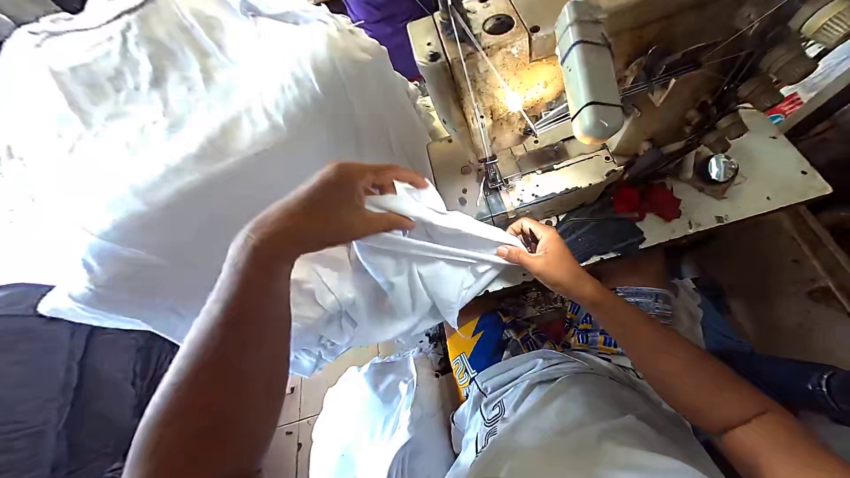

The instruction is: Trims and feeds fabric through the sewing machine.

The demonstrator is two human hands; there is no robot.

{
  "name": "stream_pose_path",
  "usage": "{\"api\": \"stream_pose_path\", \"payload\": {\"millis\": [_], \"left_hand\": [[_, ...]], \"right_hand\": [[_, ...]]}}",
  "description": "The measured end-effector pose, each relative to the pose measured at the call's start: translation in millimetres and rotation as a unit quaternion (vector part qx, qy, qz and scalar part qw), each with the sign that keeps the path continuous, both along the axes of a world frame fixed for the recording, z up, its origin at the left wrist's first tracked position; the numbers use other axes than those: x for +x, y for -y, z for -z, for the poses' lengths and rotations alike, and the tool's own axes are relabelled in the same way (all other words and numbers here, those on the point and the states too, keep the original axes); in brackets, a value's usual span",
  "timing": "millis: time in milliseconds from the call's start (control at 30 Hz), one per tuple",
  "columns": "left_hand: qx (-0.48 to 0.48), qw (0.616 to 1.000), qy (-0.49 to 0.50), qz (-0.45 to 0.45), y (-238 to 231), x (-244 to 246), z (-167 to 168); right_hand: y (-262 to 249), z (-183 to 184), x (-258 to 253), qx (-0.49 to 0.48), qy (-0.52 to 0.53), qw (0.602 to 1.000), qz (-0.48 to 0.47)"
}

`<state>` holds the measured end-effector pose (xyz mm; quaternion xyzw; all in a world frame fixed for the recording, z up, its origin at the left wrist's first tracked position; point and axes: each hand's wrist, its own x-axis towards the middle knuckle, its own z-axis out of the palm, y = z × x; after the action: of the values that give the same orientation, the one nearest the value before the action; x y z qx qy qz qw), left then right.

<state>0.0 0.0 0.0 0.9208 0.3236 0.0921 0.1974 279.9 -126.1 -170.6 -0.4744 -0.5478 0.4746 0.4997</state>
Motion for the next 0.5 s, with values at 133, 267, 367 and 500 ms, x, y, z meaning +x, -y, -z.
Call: {"api": "stream_pose_path", "payload": {"millis": [133, 267, 367, 500], "left_hand": [[-0.037, 0.999, 0.028, 0.007, 7.7, 14.6, 14.1], [0.024, 0.999, 0.028, 0.016, 14.0, 27.5, 13.1], [0.017, 0.999, 0.025, 0.023, 20.6, 35.2, 8.8], [0.0, 0.999, 0.029, 0.025, 29.5, 36.9, -0.9]], "right_hand": [[-0.4, 9.3, 12.2, 0.034, 0.155, 0.987, 0.029], [0.6, 2.6, 0.3, 0.18, 0.389, 0.894, 0.131], [-4.1, -8.9, -12.7, 0.232, 0.409, 0.87, 0.149], [-13.1, -6.6, -14.2, 0.275, 0.318, 0.902, 0.102]]}}
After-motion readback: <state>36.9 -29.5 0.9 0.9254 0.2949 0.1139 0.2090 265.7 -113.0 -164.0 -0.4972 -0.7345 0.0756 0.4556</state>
